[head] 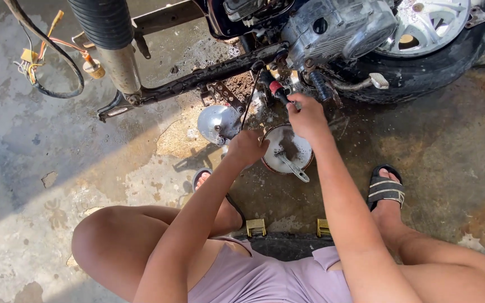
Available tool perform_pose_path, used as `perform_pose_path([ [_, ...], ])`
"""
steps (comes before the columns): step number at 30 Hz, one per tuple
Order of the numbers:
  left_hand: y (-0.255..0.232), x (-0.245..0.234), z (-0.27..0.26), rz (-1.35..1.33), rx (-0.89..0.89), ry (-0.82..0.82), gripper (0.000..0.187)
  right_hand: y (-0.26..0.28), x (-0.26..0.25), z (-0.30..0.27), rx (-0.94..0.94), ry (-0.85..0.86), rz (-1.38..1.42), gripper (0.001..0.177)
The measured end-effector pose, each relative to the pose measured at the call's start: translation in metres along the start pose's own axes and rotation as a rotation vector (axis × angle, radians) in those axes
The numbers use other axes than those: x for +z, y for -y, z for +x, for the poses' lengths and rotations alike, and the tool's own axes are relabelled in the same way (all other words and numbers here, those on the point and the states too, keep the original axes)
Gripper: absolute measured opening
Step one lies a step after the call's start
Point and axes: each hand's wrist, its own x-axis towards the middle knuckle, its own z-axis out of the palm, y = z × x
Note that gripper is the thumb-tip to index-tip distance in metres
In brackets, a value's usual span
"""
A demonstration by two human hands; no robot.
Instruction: Cleaning a motorcycle engine and frame using a brush and soapy water
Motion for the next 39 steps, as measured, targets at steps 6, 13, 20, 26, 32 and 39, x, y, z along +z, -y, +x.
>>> perform_pose_path([
  [6,-0.009,-0.015,-0.026,-0.163,0.097,-0.067,0.046,0.033,0.022,-0.014,-0.1,-0.118,0.165,0.037],
  [13,0.006,-0.011,-0.026,-0.179,0.012,-0.08,0.048,0.023,0.043,0.007,-0.171,-0.151,0.038,0.036],
  [20,0.007,-0.016,-0.023,-0.232,0.026,-0.084,0.05,0.022,0.056,0.003,-0.178,-0.165,-0.078,0.038],
  [26,0.013,-0.008,0.002,-0.38,0.014,-0.132,0.047,0.014,0.059,0.009,-0.205,-0.251,-0.071,0.036],
  [32,0.029,-0.003,0.013,-0.519,-0.042,-0.198,0.048,0.0,0.068,0.026,-0.21,-0.259,-0.026,0.032],
  [39,0.042,-0.005,0.019,-0.538,-0.036,-0.257,0.045,-0.011,0.083,0.037,-0.192,-0.263,-0.104,0.025],
])
